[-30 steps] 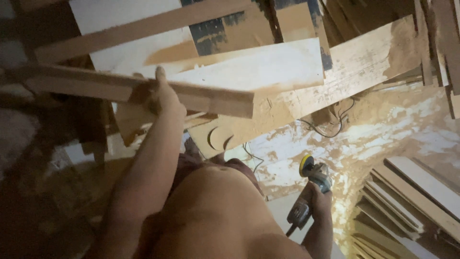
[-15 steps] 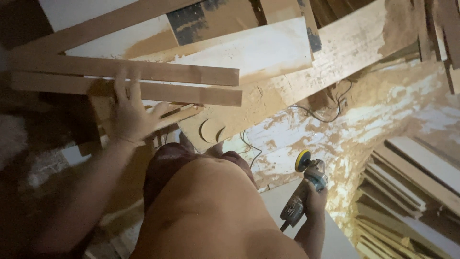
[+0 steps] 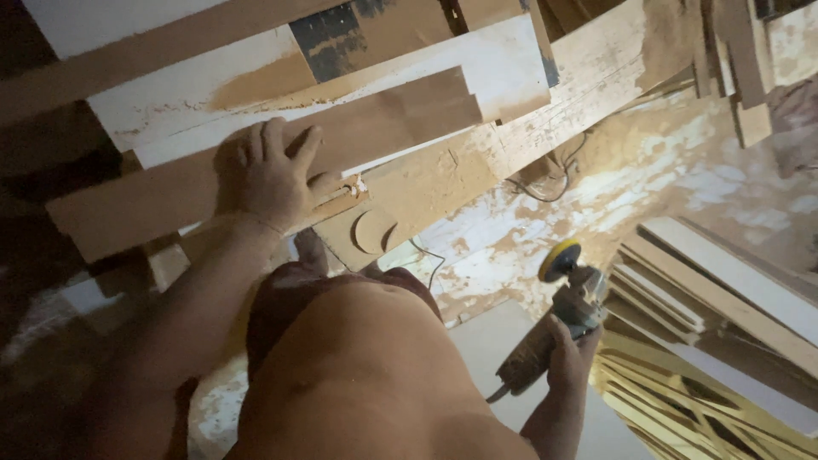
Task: The person uses an orbital sander to smooth the surface of a wooden plank resting on a workbench. They hold the plank steady with one hand while moving the sander back and forth along its length.
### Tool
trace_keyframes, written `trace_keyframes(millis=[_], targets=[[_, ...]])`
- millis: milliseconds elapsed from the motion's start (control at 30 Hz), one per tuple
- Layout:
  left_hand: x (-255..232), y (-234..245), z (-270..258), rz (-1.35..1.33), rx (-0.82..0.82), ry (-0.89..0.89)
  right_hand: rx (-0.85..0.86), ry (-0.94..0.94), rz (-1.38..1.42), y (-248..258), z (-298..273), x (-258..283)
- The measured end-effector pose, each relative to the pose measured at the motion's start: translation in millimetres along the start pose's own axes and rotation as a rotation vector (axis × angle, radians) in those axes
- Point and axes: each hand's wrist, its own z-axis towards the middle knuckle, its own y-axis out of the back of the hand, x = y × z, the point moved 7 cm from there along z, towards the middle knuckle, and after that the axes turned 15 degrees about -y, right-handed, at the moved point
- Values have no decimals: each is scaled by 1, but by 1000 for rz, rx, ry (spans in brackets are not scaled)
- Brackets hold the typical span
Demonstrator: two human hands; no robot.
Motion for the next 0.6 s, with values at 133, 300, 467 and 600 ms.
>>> trace_keyframes(millis=[133,300,467,600], targets=[[-2,18,4,-17,-143,-61,-89,28,-225,-40,-23,78],[4,-20,-18,-150,72,-34,241,606,-419,-143,-60,185],[7,-29,-25,68,74,-111,102,322,-959,-235,-84,242],[7,-26,-24,142,107,-86,110,302,-1136,-287,-101,261]])
